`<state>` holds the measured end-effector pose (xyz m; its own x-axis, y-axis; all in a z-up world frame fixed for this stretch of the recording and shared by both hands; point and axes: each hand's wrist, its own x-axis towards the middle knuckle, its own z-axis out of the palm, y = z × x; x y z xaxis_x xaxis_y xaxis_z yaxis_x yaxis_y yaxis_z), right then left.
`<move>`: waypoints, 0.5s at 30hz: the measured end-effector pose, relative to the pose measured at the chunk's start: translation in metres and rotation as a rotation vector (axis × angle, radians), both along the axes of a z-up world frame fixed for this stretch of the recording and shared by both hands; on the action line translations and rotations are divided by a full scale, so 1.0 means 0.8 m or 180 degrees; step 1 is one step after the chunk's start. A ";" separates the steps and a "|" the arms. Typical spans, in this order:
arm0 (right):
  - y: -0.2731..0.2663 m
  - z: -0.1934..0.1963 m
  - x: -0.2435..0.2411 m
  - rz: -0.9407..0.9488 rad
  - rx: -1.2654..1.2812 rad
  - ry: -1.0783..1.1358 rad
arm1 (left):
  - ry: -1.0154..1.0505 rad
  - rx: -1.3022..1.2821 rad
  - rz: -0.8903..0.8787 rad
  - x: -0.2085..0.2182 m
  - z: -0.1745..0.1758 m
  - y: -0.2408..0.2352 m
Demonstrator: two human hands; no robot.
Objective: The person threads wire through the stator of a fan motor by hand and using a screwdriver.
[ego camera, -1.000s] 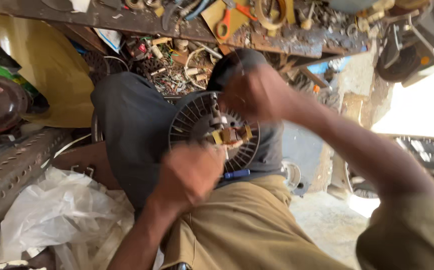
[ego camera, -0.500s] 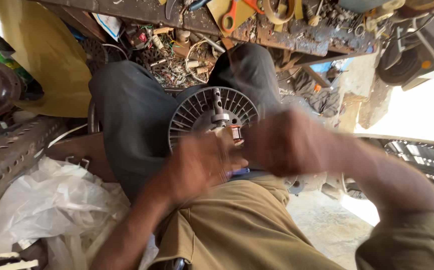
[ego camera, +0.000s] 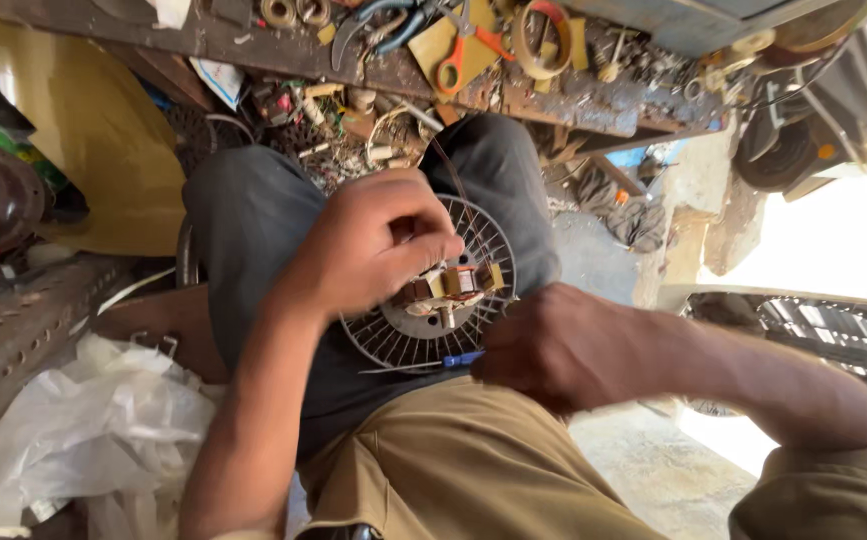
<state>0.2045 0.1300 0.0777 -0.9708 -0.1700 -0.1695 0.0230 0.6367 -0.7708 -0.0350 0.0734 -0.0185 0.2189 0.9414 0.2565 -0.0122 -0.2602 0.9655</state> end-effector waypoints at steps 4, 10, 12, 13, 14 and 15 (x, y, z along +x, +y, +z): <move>0.049 -0.019 -0.018 -0.0282 0.0650 0.1204 | 0.0757 0.0977 0.0560 0.052 0.031 -0.093; 0.101 -0.102 -0.047 -0.1449 0.0465 0.0582 | 0.0712 0.0864 0.1646 0.050 0.027 -0.092; 0.111 -0.115 -0.030 -0.1890 0.0594 0.0197 | -0.0032 0.0429 0.1741 0.044 0.028 -0.104; 0.113 -0.121 -0.020 -0.2123 0.0642 -0.0008 | -0.0400 0.0193 0.1765 0.040 0.028 -0.113; 0.113 -0.128 -0.014 -0.2137 0.0667 0.0287 | -0.0523 0.0026 0.1758 0.032 0.028 -0.118; 0.109 -0.134 -0.007 -0.2148 0.0691 0.0583 | -0.0645 -0.0142 0.1750 0.023 0.027 -0.124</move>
